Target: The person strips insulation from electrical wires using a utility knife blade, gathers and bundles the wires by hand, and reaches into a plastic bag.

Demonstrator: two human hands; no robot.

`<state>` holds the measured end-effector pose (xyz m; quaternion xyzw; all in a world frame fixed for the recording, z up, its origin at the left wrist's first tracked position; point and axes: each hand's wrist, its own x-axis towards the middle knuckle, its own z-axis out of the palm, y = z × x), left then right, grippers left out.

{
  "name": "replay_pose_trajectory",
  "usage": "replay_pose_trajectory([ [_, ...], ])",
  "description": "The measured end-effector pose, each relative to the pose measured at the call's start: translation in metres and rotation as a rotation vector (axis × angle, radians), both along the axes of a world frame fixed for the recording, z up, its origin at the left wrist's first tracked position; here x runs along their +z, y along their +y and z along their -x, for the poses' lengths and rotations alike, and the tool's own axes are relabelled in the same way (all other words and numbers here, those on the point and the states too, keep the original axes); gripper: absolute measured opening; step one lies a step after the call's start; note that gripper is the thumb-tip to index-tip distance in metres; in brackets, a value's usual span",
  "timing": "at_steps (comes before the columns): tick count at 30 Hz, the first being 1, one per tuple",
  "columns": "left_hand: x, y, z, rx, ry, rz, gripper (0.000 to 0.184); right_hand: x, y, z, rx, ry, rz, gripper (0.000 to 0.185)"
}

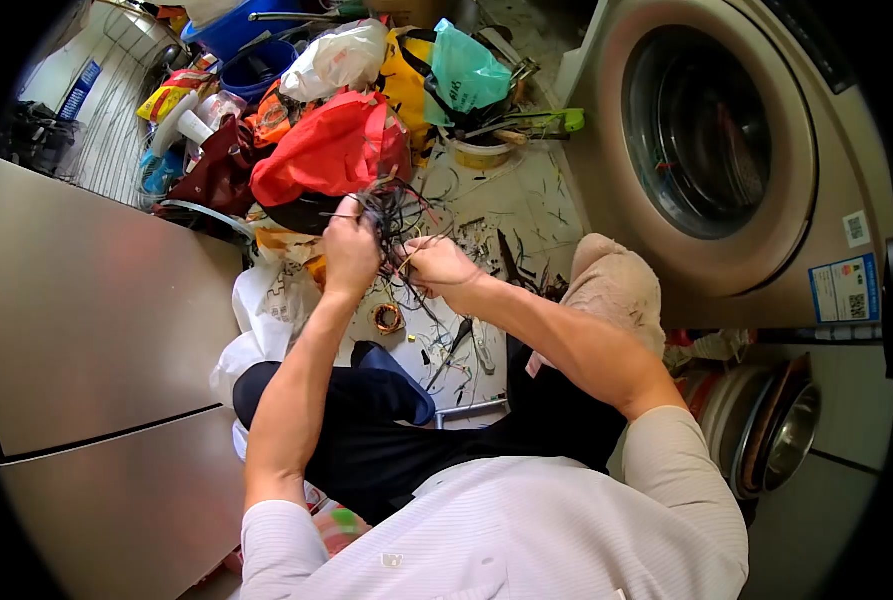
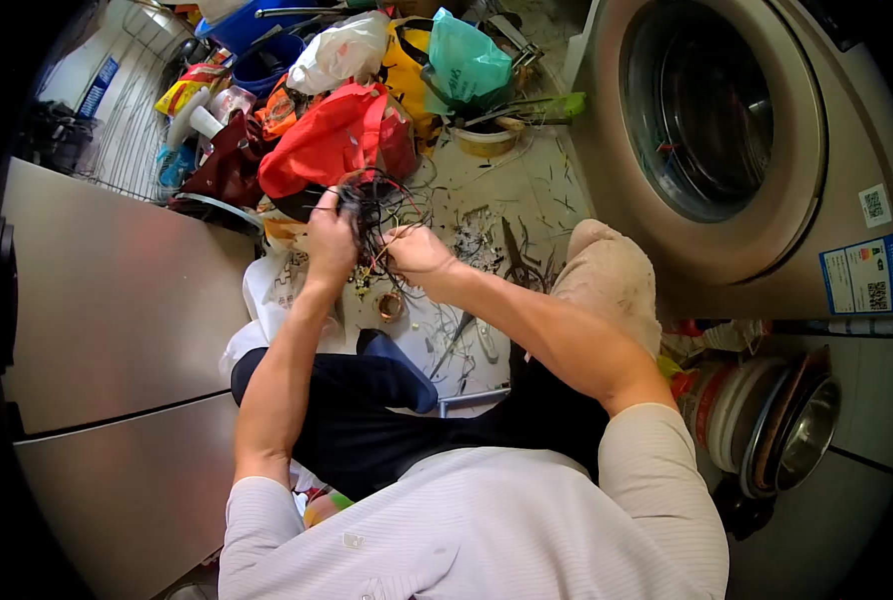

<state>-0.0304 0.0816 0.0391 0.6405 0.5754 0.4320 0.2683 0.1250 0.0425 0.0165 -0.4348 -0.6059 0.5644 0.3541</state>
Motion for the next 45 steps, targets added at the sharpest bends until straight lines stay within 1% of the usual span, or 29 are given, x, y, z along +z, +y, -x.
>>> replay_pose_trajectory([
  [1,0.001,-0.005,-0.005,0.04,0.189,0.017,0.016,0.001,0.004,-0.001,-0.054,0.18,0.34,0.023],
  [2,-0.005,-0.007,-0.007,0.025,0.287,-0.014,0.015,0.001,0.007,-0.003,-0.108,0.361,0.677,0.018],
  [3,-0.013,-0.007,-0.009,0.011,0.383,-0.044,0.014,0.006,0.007,-0.004,-0.111,0.36,0.675,0.018],
  [4,-0.02,-0.006,-0.008,0.008,0.465,-0.058,0.011,0.011,0.006,-0.005,-0.168,0.383,0.717,0.014],
  [5,-0.027,-0.006,-0.007,0.007,0.466,-0.058,0.011,0.015,0.005,-0.005,-0.226,0.407,0.763,0.01],
  [7,-0.025,-0.007,-0.01,-0.035,0.653,-0.105,0.007,0.015,0.003,-0.005,-0.281,0.43,0.806,0.008],
  [8,-0.031,-0.005,-0.008,-0.047,0.777,-0.083,0.007,0.011,0.004,-0.005,-0.263,0.487,0.831,0.008],
  [9,-0.031,-0.005,-0.008,-0.046,0.775,-0.087,0.007,0.012,0.004,-0.005,-0.245,0.542,0.855,0.009],
  [12,-0.034,-0.013,-0.021,-0.115,1.056,-0.174,0.005,0.024,-0.001,-0.001,-0.282,0.548,0.808,0.018],
  [13,-0.039,-0.016,-0.024,-0.162,1.065,-0.252,0.009,0.029,0.0,-0.001,-0.278,0.557,0.772,0.023],
  [14,-0.045,-0.02,-0.03,-0.206,1.076,-0.258,0.012,0.02,0.003,0.0,-0.306,0.516,0.777,0.028],
  [15,-0.047,-0.024,-0.037,-0.252,1.085,-0.262,0.016,0.008,0.008,-0.001,-0.305,0.517,0.774,0.028],
  [17,-0.049,-0.036,-0.047,-0.307,1.131,-0.383,0.022,-0.01,0.019,-0.006,-0.368,0.448,0.654,0.025],
  [18,-0.044,-0.039,-0.053,-0.318,1.048,-0.382,0.024,-0.004,0.019,-0.008,-0.412,0.59,0.651,0.028],
  [19,-0.039,-0.039,-0.056,-0.312,1.048,-0.377,0.024,-0.006,0.022,-0.01,-0.405,0.586,0.654,0.028],
  [21,-0.031,-0.041,-0.058,-0.428,1.081,-0.347,0.022,-0.011,0.03,-0.014,-0.491,0.649,0.629,0.021],
  [22,-0.03,-0.042,-0.062,-0.397,1.055,-0.367,0.023,-0.018,0.037,-0.018,-0.519,0.619,0.597,0.016],
  [23,-0.027,-0.043,-0.064,-0.385,1.048,-0.381,0.023,-0.025,0.043,-0.02,-0.501,0.651,0.542,0.015],
  [25,-0.017,-0.045,-0.068,-0.401,0.987,-0.37,0.021,-0.023,0.05,-0.027,-0.484,0.698,0.526,0.013],
  [29,-0.003,-0.05,-0.067,-0.4,0.903,-0.354,0.024,-0.014,0.052,-0.031,-0.478,0.608,0.468,0.011],
  [31,-0.002,-0.051,-0.062,-0.392,0.811,-0.423,0.032,-0.009,0.052,-0.029,-0.469,0.588,0.446,0.009],
  [32,-0.002,-0.052,-0.06,-0.387,0.813,-0.421,0.032,-0.006,0.051,-0.027,-0.464,0.587,0.447,0.009],
  [34,0.0,-0.054,-0.055,-0.418,0.797,-0.401,0.04,-0.001,0.051,-0.025,-0.451,0.612,0.396,0.007],
  [38,0.013,-0.057,-0.044,-0.455,0.761,-0.442,0.04,0.005,0.053,-0.023,-0.424,0.616,0.388,0.005],
  [40,0.016,-0.057,-0.042,-0.476,0.658,-0.43,0.04,0.008,0.053,-0.024,-0.405,0.571,0.376,0.006],
  [41,0.018,-0.058,-0.04,-0.476,0.658,-0.429,0.04,0.007,0.054,-0.024,-0.405,0.572,0.377,0.006],
  [43,0.022,-0.059,-0.037,-0.439,0.628,-0.493,0.033,0.002,0.058,-0.024,-0.425,0.526,0.367,0.006],
  [44,0.024,-0.059,-0.036,-0.443,0.63,-0.493,0.033,-0.001,0.058,-0.024,-0.428,0.529,0.367,0.006],
  [45,0.026,-0.059,-0.035,-0.427,0.542,-0.514,0.03,-0.005,0.06,-0.025,-0.432,0.508,0.352,0.006],
])
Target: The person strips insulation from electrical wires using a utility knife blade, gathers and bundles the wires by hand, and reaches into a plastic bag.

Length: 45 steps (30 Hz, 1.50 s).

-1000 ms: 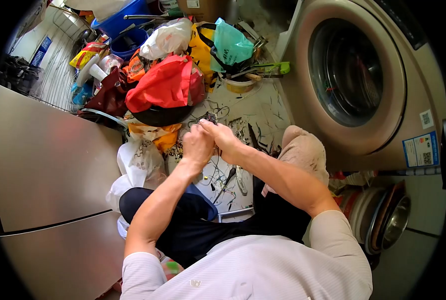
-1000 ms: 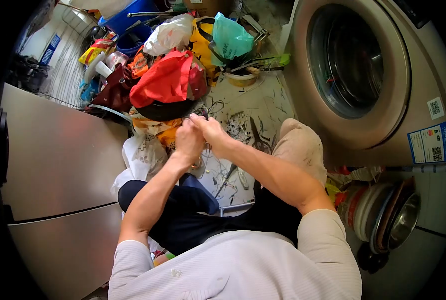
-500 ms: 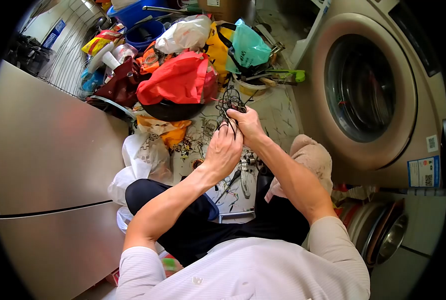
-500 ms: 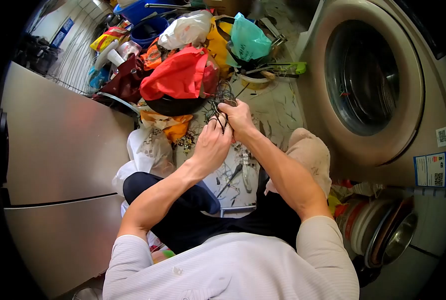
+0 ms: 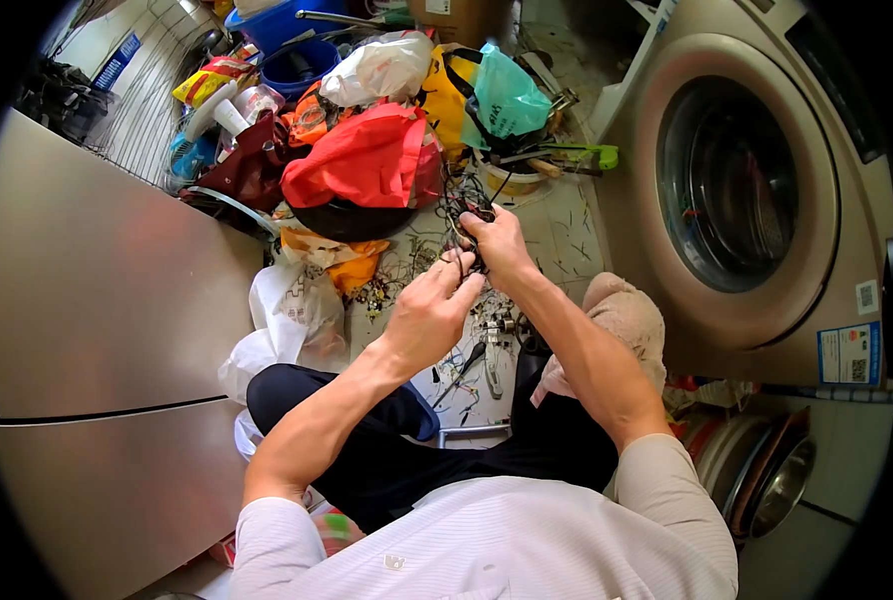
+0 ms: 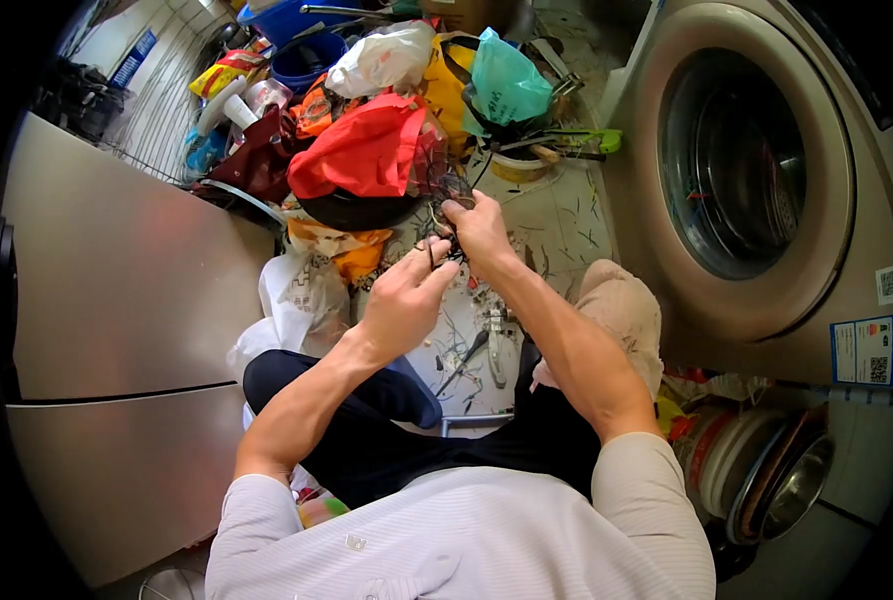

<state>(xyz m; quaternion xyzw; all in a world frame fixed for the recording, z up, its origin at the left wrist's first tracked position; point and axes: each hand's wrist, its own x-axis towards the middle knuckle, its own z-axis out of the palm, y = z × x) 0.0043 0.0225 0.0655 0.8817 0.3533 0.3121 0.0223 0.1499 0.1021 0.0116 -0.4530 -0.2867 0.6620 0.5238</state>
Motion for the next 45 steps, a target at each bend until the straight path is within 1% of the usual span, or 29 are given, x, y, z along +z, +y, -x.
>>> replay_pose_trajectory([
  [1,0.002,0.001,0.001,-0.009,-0.09,0.0,0.027,-0.004,0.002,-0.001,-0.004,-0.025,-0.008,0.007],
  [2,0.005,0.001,0.004,-0.013,-0.09,0.001,0.027,-0.01,0.003,-0.001,-0.007,-0.025,-0.007,0.007],
  [4,0.01,0.003,0.01,0.019,-0.147,0.142,0.029,-0.013,0.005,0.001,-0.067,-0.244,-0.149,0.01],
  [6,0.01,0.01,0.013,0.018,-0.18,0.117,0.033,-0.01,0.001,-0.005,-0.046,-0.327,-0.125,0.013],
  [8,0.012,0.017,0.015,0.013,-0.186,0.08,0.034,-0.004,-0.001,-0.005,0.168,-0.577,-0.225,0.016],
  [9,0.01,0.023,0.013,0.032,-0.226,0.042,0.032,-0.011,-0.002,-0.003,0.196,-0.597,-0.278,0.019],
  [10,0.007,0.028,0.014,0.049,-0.213,0.11,0.034,-0.006,-0.005,-0.002,0.214,-0.591,-0.287,0.019],
  [11,0.006,0.034,0.015,0.062,-0.185,0.058,0.035,0.001,-0.007,-0.002,0.309,-0.642,-0.3,0.022],
  [13,0.007,0.04,0.015,0.102,-0.114,0.005,0.036,0.005,-0.009,-0.001,0.404,-0.872,-0.519,0.026],
  [15,-0.003,0.046,0.019,0.132,-0.059,0.032,0.036,0.023,-0.013,-0.001,0.467,-0.635,-0.417,0.023],
  [17,-0.001,0.046,0.021,0.172,-0.046,0.037,0.031,0.027,-0.014,-0.003,0.454,-0.563,-0.501,0.02],
  [19,-0.003,0.049,0.023,0.167,-0.045,0.052,0.03,0.04,-0.018,-0.008,0.53,-0.454,-0.294,0.014],
  [21,-0.007,0.05,0.023,0.145,-0.305,0.423,0.023,0.047,-0.02,-0.008,0.573,-0.422,-0.245,0.013],
  [22,-0.008,0.05,0.023,0.155,-0.308,0.419,0.023,0.049,-0.021,-0.008,0.612,-0.388,-0.19,0.011],
  [25,-0.003,0.047,0.019,0.185,-0.557,0.52,0.016,0.048,-0.023,-0.007,0.599,-0.186,-0.101,0.015],
  [26,-0.002,0.046,0.016,0.192,-0.555,0.513,0.016,0.052,-0.025,-0.007,0.573,-0.081,-0.07,0.017],
  [28,-0.004,0.043,0.011,0.29,-0.66,0.443,0.014,0.058,-0.028,-0.005,0.566,-0.037,-0.076,0.02],
  [31,-0.01,0.039,0.004,0.362,-0.69,0.403,0.014,0.057,-0.03,-0.004,0.502,0.241,0.067,0.025],
  [32,-0.011,0.038,0.002,0.397,-0.695,0.372,0.014,0.059,-0.029,-0.005,0.525,0.239,0.069,0.025],
  [34,-0.013,0.036,0.001,0.432,-0.701,0.415,0.019,0.065,-0.034,-0.003,0.56,-0.306,-0.134,0.025],
  [35,-0.015,0.035,0.002,0.448,-0.674,0.483,0.021,0.064,-0.036,-0.002,0.562,-0.322,-0.153,0.025],
  [36,-0.029,0.036,0.004,0.404,-0.748,0.552,0.022,0.062,-0.037,0.0,0.564,-0.337,-0.174,0.025],
  [37,-0.02,0.032,0.005,0.233,-1.127,0.979,0.024,0.058,-0.037,0.0,0.58,-0.316,-0.17,0.022],
  [38,-0.021,0.028,0.011,0.197,-1.215,1.098,0.026,0.053,-0.038,0.002,0.589,-0.293,-0.163,0.018],
  [40,-0.007,0.013,0.025,0.129,-1.144,1.132,0.033,0.051,-0.045,0.008,0.581,-0.275,-0.137,0.015],
  [42,0.009,-0.001,0.04,0.193,-0.957,0.897,0.04,0.056,-0.049,0.012,0.585,-0.216,-0.132,0.013],
  [43,0.011,-0.006,0.051,0.287,-0.725,0.606,0.045,0.056,-0.048,0.013,0.565,-0.216,-0.136,0.013],
  [44,0.015,-0.012,0.062,0.307,-0.734,0.6,0.045,0.054,-0.045,0.012,0.547,-0.217,-0.137,0.013],
  [45,0.025,-0.02,0.074,0.374,-0.801,0.487,0.043,0.058,-0.045,0.013,0.511,-0.227,-0.139,0.014],
])
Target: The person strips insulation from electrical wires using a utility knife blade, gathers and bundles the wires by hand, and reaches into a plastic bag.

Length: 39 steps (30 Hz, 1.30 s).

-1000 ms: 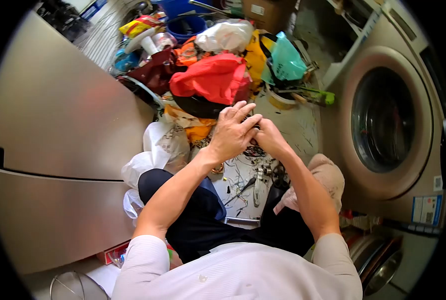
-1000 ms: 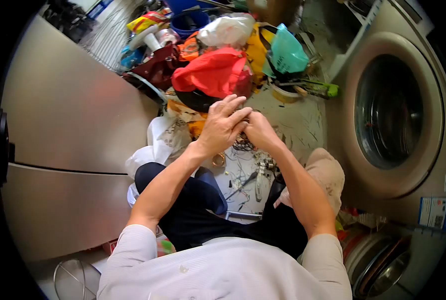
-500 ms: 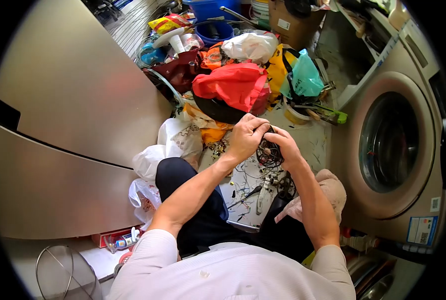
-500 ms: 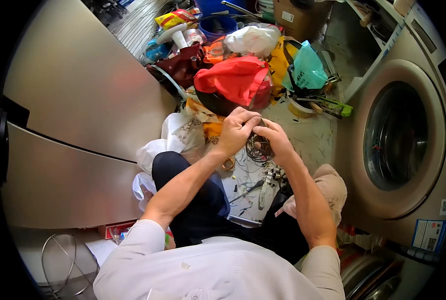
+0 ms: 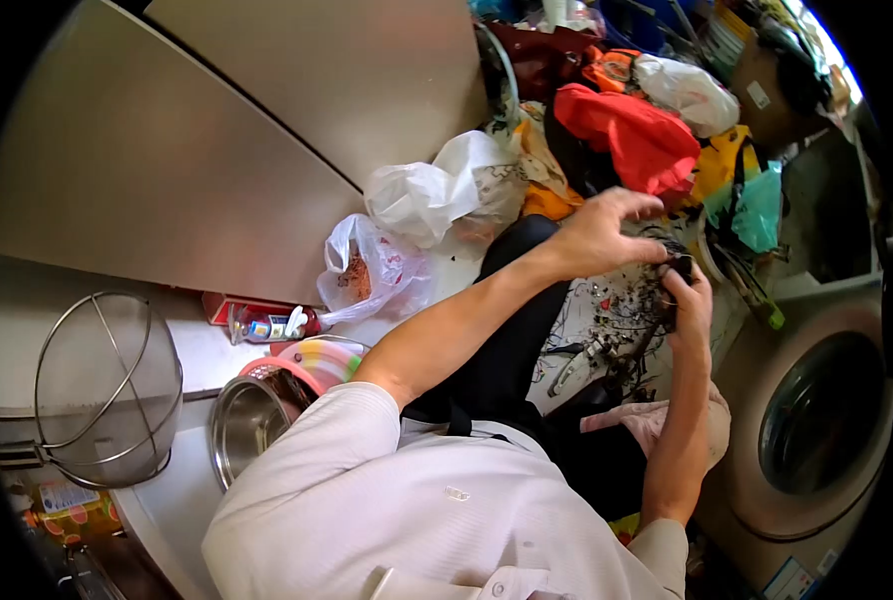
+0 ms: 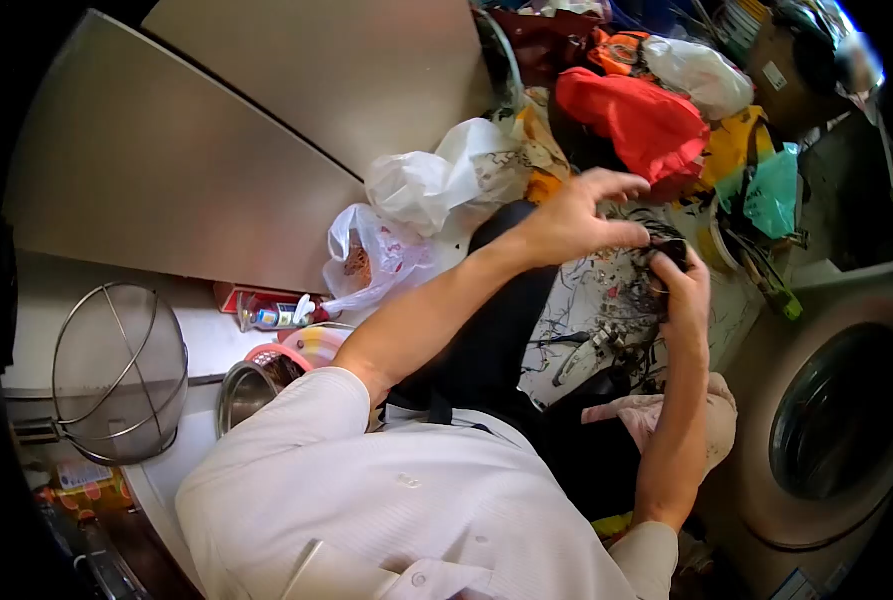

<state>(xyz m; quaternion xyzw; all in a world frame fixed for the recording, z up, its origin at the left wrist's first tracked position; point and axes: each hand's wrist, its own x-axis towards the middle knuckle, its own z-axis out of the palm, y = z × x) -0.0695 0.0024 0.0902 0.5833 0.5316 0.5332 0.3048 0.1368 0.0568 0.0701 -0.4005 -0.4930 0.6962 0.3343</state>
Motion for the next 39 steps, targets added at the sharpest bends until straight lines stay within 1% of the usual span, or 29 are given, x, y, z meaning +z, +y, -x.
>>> replay_pose_trajectory([
  [1,0.005,-0.008,0.013,0.11,-0.022,-0.082,0.041,-0.003,0.004,-0.001,-0.052,-0.022,0.027,0.013],
  [3,-0.004,-0.024,0.055,0.37,-0.192,-0.007,0.035,-0.009,0.011,-0.007,-0.067,0.102,0.049,0.012],
  [4,-0.014,-0.036,0.077,0.546,-0.279,0.071,0.026,-0.01,0.014,-0.009,-0.117,0.087,0.039,0.012],
  [5,-0.042,-0.046,0.104,0.756,-0.275,0.137,0.021,-0.013,0.017,-0.01,-0.118,0.081,0.038,0.012],
  [6,-0.083,-0.06,0.13,0.915,-0.283,0.126,0.019,-0.017,0.019,-0.012,-0.133,0.087,0.046,0.013],
  [7,-0.129,-0.075,0.157,1.06,-0.263,0.148,0.023,-0.019,0.022,-0.015,-0.155,0.095,0.05,0.013],
  [8,-0.185,-0.094,0.19,1.151,-0.114,0.333,0.037,-0.016,0.021,-0.014,-0.166,0.13,0.077,0.013],
  [9,-0.208,-0.11,0.197,1.209,0.02,0.438,0.059,-0.014,0.023,-0.013,-0.185,0.122,0.069,0.013],
  [10,-0.218,-0.122,0.201,1.124,-0.006,0.601,0.078,-0.014,0.024,-0.011,-0.2,0.144,0.076,0.013],
  [11,-0.221,-0.125,0.195,1.123,0.142,0.677,0.089,-0.014,0.026,-0.01,-0.211,0.166,0.084,0.013],
  [13,-0.24,-0.132,0.198,1.002,0.426,0.712,0.089,-0.015,0.028,-0.009,-0.208,0.173,0.078,0.013],
  [14,-0.249,-0.134,0.202,0.996,0.422,0.709,0.089,-0.015,0.029,-0.007,-0.217,0.153,0.08,0.014],
  [16,-0.258,-0.131,0.21,0.959,0.494,0.601,0.067,-0.016,0.031,-0.006,-0.207,0.164,0.092,0.014],
  [17,-0.259,-0.126,0.221,0.954,0.493,0.591,0.067,-0.018,0.033,-0.007,-0.214,0.167,0.083,0.014],
  [19,-0.258,-0.118,0.238,0.789,0.39,0.831,0.043,-0.018,0.032,-0.007,-0.224,0.164,0.086,0.015],
  [20,-0.262,-0.115,0.237,0.886,0.414,0.695,0.036,-0.016,0.032,-0.008,-0.233,0.148,0.102,0.014],
  [22,-0.253,-0.106,0.247,0.947,0.288,0.612,0.034,-0.018,0.033,-0.009,-0.253,0.114,0.1,0.014],
  [23,-0.236,-0.099,0.247,0.989,0.331,0.597,0.033,-0.019,0.033,-0.013,-0.266,0.085,0.097,0.014],
  [24,-0.224,-0.093,0.253,0.979,0.327,0.525,0.034,-0.02,0.033,-0.015,-0.246,0.097,0.076,0.014],
  [26,-0.184,-0.077,0.259,1.015,0.213,0.344,0.035,-0.018,0.032,-0.012,-0.253,0.104,0.075,0.014],
  [28,-0.133,-0.055,0.258,0.909,-0.019,0.235,0.029,-0.013,0.029,-0.01,-0.272,0.095,0.089,0.014],
  [30,-0.102,-0.024,0.265,0.688,-0.36,0.016,0.021,-0.008,0.026,-0.011,-0.224,0.146,0.096,0.015],
  [32,-0.026,-0.014,0.233,0.462,-0.405,0.175,0.017,-0.002,0.028,-0.011,-0.224,0.163,0.094,0.015],
  [33,-0.009,-0.008,0.214,0.457,-0.407,0.181,0.017,-0.001,0.026,-0.011,-0.213,0.179,0.1,0.015],
  [34,0.003,0.0,0.195,0.306,-0.395,0.21,0.017,-0.001,0.028,-0.01,-0.276,0.139,0.119,0.014],
  [35,0.01,0.005,0.178,0.157,-0.383,0.237,0.018,-0.002,0.026,-0.013,-0.277,0.138,0.119,0.014],
  [37,0.017,0.0,0.147,0.222,-0.185,0.181,0.019,-0.004,0.031,-0.018,-0.247,0.162,0.068,0.014],
  [38,0.018,-0.006,0.15,0.373,0.04,0.076,0.023,-0.003,0.03,-0.02,-0.247,0.167,0.07,0.013],
  [39,0.014,-0.011,0.164,0.385,0.049,0.072,0.023,-0.007,0.032,-0.025,-0.222,0.191,0.053,0.014],
])
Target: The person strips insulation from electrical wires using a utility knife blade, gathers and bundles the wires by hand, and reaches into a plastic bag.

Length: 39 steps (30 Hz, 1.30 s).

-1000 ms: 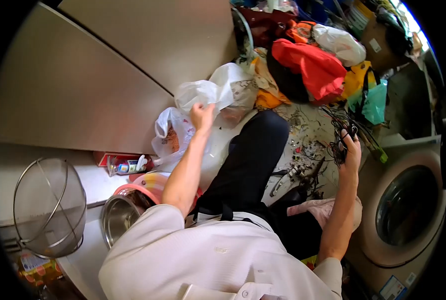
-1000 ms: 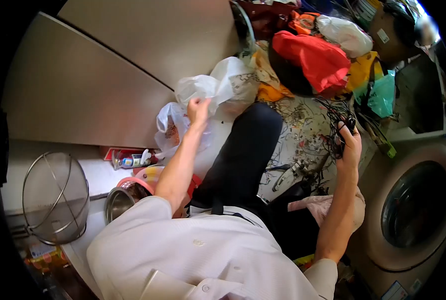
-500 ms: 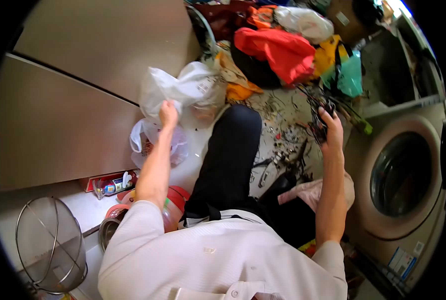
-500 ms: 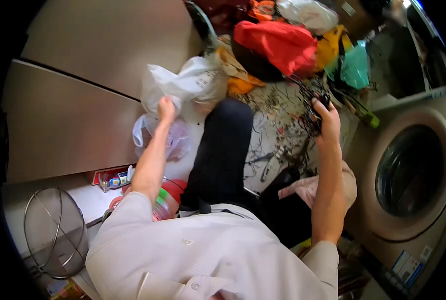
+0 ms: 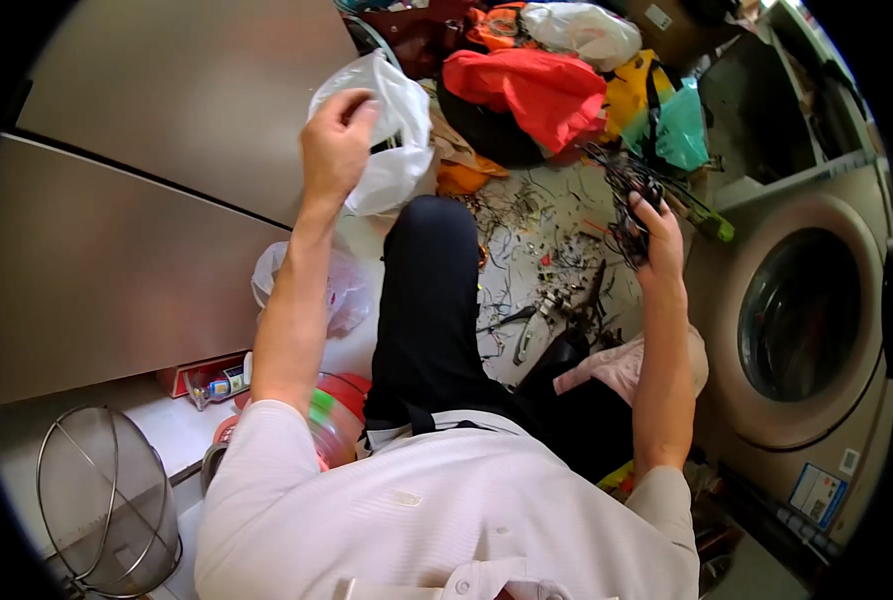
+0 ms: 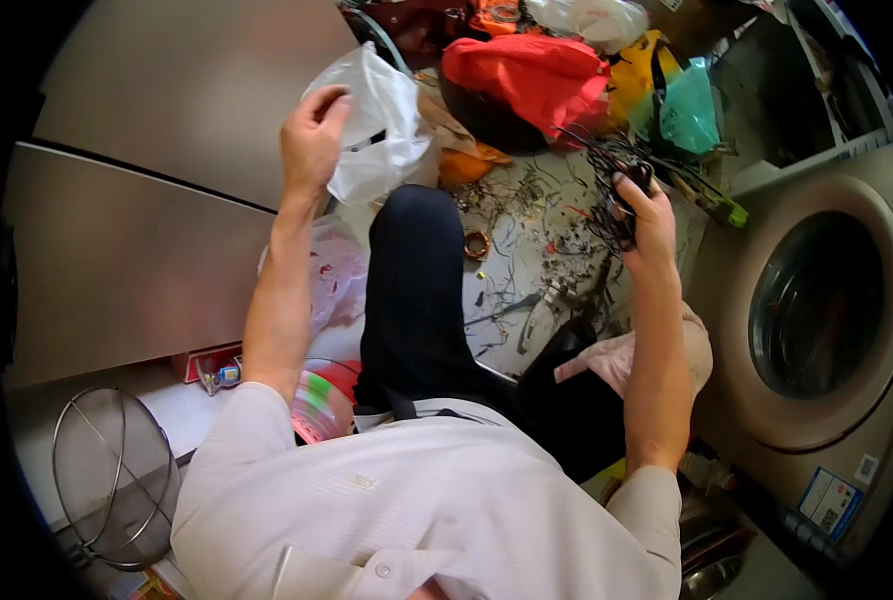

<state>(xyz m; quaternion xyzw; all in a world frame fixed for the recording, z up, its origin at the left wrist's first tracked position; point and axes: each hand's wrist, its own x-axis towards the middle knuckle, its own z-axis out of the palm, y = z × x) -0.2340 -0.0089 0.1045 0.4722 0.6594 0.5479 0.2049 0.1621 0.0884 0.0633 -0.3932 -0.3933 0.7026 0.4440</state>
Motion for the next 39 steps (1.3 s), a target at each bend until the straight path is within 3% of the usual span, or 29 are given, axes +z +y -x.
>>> replay_pose_trajectory([
  [2,-0.017,-0.017,0.05,0.575,0.729,-0.133,0.037,-0.004,-0.002,-0.004,-0.02,-0.028,0.013,0.014],
  [3,-0.033,-0.024,0.074,0.703,0.671,0.032,0.058,-0.007,0.0,-0.007,-0.002,-0.042,0.014,0.014],
  [4,-0.059,-0.024,0.094,0.724,0.682,0.025,0.058,-0.009,0.0,-0.006,0.015,-0.055,0.013,0.014],
  [6,-0.106,-0.021,0.128,0.721,-0.023,0.285,0.081,0.003,-0.01,0.009,0.023,-0.094,0.012,0.014],
  [7,-0.109,-0.025,0.125,0.734,-0.025,0.278,0.081,0.002,-0.011,0.014,0.025,-0.098,0.019,0.013],
  [9,-0.12,-0.023,0.106,0.445,-0.119,0.399,0.081,0.007,-0.01,0.025,0.037,-0.066,0.002,0.014],
  [10,-0.116,-0.027,0.096,0.447,-0.129,0.402,0.081,0.009,-0.011,0.03,0.042,-0.075,0.004,0.014],
  [12,-0.102,-0.029,0.086,0.294,0.116,0.547,0.07,0.015,-0.007,0.044,0.058,-0.042,0.004,0.016],
  [14,-0.099,-0.033,0.082,0.261,0.096,0.65,0.06,0.022,-0.006,0.059,0.081,-0.04,-0.018,0.016],
  [16,-0.112,-0.041,0.075,0.208,0.295,0.437,0.063,0.024,-0.003,0.072,0.103,-0.01,-0.042,0.015],
  [18,-0.121,-0.06,0.062,0.152,0.298,0.447,0.072,0.029,-0.007,0.085,0.103,-0.01,-0.034,0.016],
  [20,-0.144,-0.08,0.046,-0.028,0.465,0.508,0.091,0.032,-0.012,0.099,0.092,0.008,-0.029,0.016],
  [21,-0.143,-0.087,0.033,-0.024,0.46,0.508,0.091,0.032,-0.014,0.105,0.086,0.012,-0.009,0.016],
  [23,-0.139,-0.096,0.006,0.016,0.664,0.866,0.082,0.029,-0.018,0.108,0.109,0.002,0.005,0.016],
  [24,-0.161,-0.102,0.007,0.018,0.658,0.867,0.082,0.028,-0.02,0.109,0.123,-0.006,0.02,0.016],
  [26,-0.233,-0.111,0.016,0.121,0.761,0.781,0.064,0.033,-0.027,0.109,0.096,-0.032,0.038,0.017],
  [27,-0.247,-0.118,0.014,0.185,0.796,0.659,0.038,0.031,-0.027,0.106,0.089,-0.039,0.045,0.018],
  [28,-0.256,-0.118,0.018,0.18,0.794,0.658,0.038,0.027,-0.028,0.101,0.083,-0.047,0.056,0.018],
  [30,-0.27,-0.116,0.028,0.181,0.548,0.728,0.015,0.018,-0.024,0.09,0.113,-0.025,0.039,0.017],
  [31,-0.264,-0.111,0.03,0.179,0.544,0.739,0.015,0.018,-0.024,0.088,0.09,-0.036,0.046,0.017],
  [33,-0.245,-0.083,0.042,0.405,0.332,0.437,0.014,0.015,-0.021,0.086,0.084,-0.024,0.035,0.016],
  [35,-0.201,-0.055,0.054,0.455,0.282,0.205,0.017,0.021,-0.021,0.094,0.067,-0.042,0.046,0.016],
  [38,-0.138,-0.017,0.073,0.425,0.267,0.111,0.021,0.033,-0.019,0.104,0.087,-0.017,0.025,0.015],
  [39,-0.109,-0.007,0.074,0.386,0.278,0.225,0.024,0.043,-0.022,0.111,0.114,0.018,0.011,0.015],
])
